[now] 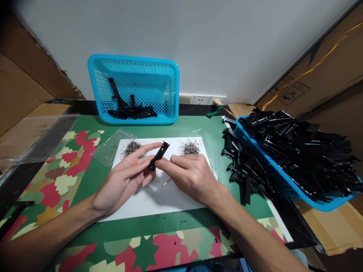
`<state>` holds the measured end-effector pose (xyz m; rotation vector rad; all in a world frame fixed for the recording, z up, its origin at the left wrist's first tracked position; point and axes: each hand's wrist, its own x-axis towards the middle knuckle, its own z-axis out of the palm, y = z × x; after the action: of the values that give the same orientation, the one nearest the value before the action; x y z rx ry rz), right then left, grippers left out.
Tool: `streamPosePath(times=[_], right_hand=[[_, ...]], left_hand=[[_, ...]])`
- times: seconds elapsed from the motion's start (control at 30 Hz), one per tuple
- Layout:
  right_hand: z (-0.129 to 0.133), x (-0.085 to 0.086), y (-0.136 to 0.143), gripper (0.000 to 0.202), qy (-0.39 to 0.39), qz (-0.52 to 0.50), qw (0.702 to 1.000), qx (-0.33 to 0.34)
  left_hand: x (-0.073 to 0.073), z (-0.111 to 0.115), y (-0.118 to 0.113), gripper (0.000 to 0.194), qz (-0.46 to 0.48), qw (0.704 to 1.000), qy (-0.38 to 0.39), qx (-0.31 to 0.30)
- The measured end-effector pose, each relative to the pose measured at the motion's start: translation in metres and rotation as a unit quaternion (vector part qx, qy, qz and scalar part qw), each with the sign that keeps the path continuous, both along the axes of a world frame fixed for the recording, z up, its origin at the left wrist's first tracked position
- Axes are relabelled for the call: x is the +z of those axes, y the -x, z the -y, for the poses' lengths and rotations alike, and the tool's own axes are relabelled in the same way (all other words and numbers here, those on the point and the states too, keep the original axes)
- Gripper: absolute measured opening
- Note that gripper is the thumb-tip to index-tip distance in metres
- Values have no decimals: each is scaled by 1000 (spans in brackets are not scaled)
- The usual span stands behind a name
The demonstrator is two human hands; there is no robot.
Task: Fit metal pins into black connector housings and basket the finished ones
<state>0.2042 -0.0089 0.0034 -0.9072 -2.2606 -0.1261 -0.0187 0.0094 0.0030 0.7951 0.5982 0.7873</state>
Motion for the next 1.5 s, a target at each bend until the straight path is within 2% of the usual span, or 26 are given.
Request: streamPosePath(times=[0.1,0.3,0.37,0.47,0.53,0.6,0.67,0.73,0.87,1.03,1.1,1.27,1.5], right_hand=[[0,4,0,26,1,14,1000,13],[0,9,-3,21,-52,39,997,36],[-1,8,-4,23,-60,35,997,34],[-1,6,-6,30,-63,38,997,9],[-2,4,-8,32,-61,42,997,-15],[-2,2,-9,31,-51,45,997,-32],[-3,1,-9,30,-37,49,997,-38],[-3,0,-9,29,-19,51,998,-34],[-4,-4,-9,27,16,50,998,-16],[-5,-4,-10,23,83,62,995,1],[-5,-1,-10,22,126,60,990,6],[-7,9,-8,17,216,38,976,10],[-10,18,-12,29,218,13,976,18]], left_hand=[[-2,-1,1,44,-1,1000,-6,-11],[2,-2,0,40,-18,999,-10,-37],[3,-3,0,37,-47,998,-39,-34],[2,-5,2,32,-129,980,-150,11],[0,-7,4,29,-205,944,-254,50],[-1,-8,6,31,-274,886,-363,87],[-3,-9,8,35,-313,826,-455,111],[-5,-9,8,30,-325,781,-520,120],[-10,-11,9,16,-338,727,-583,135],[-17,-12,12,21,-379,678,-621,106],[-20,-12,13,21,-388,671,-625,91],[-26,-12,12,22,-398,685,-605,80],[-26,-11,10,18,-407,690,-597,38]])
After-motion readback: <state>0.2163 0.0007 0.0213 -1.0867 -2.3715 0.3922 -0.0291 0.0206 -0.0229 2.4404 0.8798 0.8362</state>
